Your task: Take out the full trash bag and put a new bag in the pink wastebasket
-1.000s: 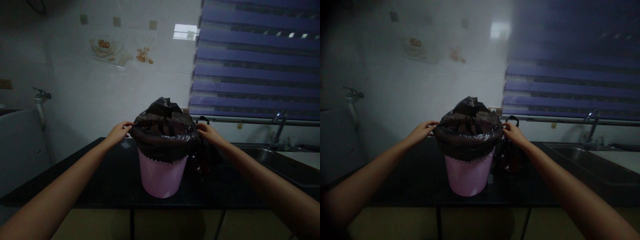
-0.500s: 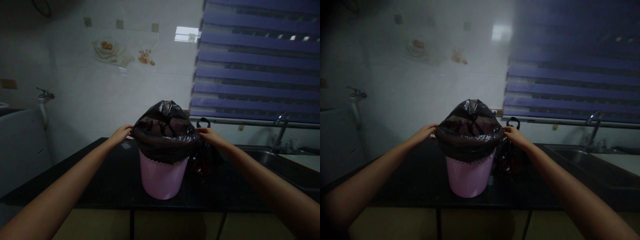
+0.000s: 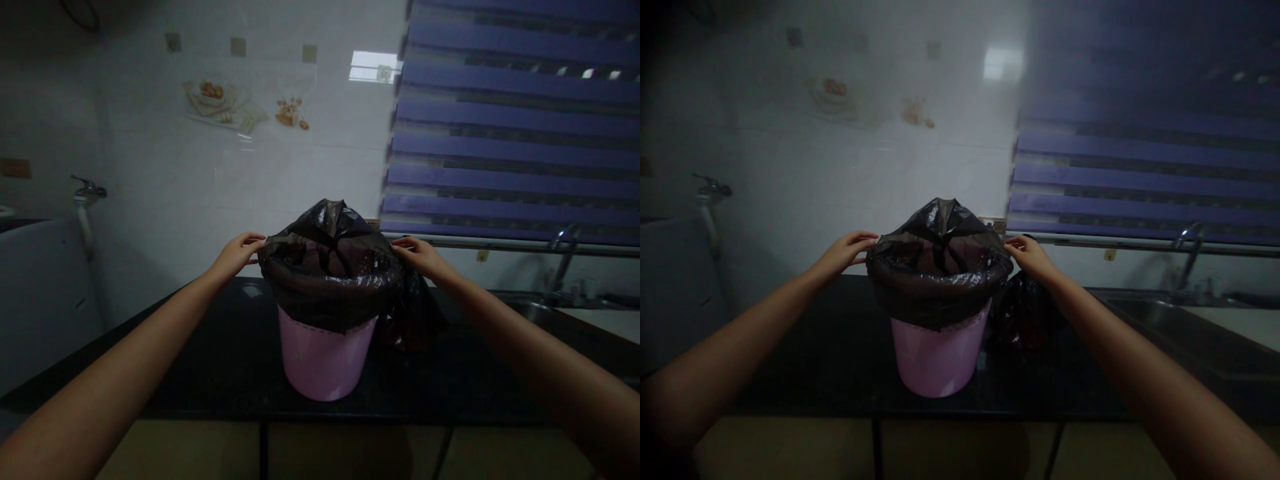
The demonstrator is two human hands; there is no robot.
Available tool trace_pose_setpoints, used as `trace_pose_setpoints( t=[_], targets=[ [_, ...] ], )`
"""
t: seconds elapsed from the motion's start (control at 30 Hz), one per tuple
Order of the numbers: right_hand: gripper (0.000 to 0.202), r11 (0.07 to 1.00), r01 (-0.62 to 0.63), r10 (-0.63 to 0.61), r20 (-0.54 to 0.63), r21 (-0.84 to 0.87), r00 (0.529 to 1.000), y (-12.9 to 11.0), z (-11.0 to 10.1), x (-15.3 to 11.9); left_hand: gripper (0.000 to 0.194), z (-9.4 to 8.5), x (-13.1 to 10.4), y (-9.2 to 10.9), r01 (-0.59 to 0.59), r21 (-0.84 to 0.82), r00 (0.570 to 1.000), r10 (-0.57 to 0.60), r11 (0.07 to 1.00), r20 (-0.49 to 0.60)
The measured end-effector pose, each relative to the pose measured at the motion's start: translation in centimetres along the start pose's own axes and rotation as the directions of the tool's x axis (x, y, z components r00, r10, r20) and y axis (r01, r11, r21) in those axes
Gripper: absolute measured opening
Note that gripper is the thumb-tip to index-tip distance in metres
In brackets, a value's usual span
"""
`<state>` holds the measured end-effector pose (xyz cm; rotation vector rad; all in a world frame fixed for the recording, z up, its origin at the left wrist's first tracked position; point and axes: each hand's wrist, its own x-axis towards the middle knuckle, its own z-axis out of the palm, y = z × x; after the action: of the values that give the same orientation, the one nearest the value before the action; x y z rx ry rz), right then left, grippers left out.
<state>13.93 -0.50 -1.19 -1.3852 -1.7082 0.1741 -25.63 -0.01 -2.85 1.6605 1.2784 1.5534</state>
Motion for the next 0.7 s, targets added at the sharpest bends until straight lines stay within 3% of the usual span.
trace_pose_setpoints(
  t=[0.07, 0.13, 0.2, 0.23, 0.37, 0.47, 0.53, 0.7],
  targets=[
    [0.020, 0.998, 0.034, -0.035, -0.012, -0.060, 0.999, -1.0, 0.0, 0.7, 0.022, 0.1, 0.9, 0.7, -0.100, 0.092, 0.994, 0.102, 0.991, -0.023],
    [0.017, 0.982, 0.118, -0.119, 0.002, -0.146, 0.993, -2.4, 0.0, 1.3, 0.017, 0.3, 1.7, 1.5, -0.258, 0.214, 0.966, 0.257, 0.942, 0.035],
    [0.018, 0.955, 0.228, -0.198, 0.166, -0.188, 0.966, -3.9, 0.2, 1.6, 0.016, 0.8, 2.3, 2.4, -0.406, 0.299, 0.914, 0.378, 0.864, 0.147],
    [0.018, 0.942, 0.271, -0.219, 0.248, -0.199, 0.944, -4.6, 0.4, 1.7, 0.018, 1.1, 2.5, 2.9, -0.438, 0.315, 0.896, 0.381, 0.842, 0.226],
    [0.029, 0.876, 0.418, -0.266, 0.481, -0.240, 0.835, -6.3, 1.9, 2.4, 0.019, 2.9, 2.8, 4.4, -0.497, 0.360, 0.818, 0.288, 0.790, 0.498],
    [0.032, 0.839, 0.473, -0.255, 0.574, -0.268, 0.778, -6.0, 3.5, 3.5, 0.019, 4.5, 2.9, 5.1, -0.517, 0.399, 0.745, 0.168, 0.757, 0.646],
    [0.032, 0.838, 0.481, -0.251, 0.601, -0.257, 0.759, -5.5, 4.3, 4.3, 0.019, 5.4, 3.1, 5.2, -0.529, 0.408, 0.703, 0.114, 0.744, 0.702],
    [0.030, 0.866, 0.438, -0.172, 0.679, -0.240, 0.714, -4.8, 5.0, 5.1, 0.011, 6.8, 4.0, 4.7, -0.513, 0.426, 0.650, 0.013, 0.745, 0.760]
  ],
)
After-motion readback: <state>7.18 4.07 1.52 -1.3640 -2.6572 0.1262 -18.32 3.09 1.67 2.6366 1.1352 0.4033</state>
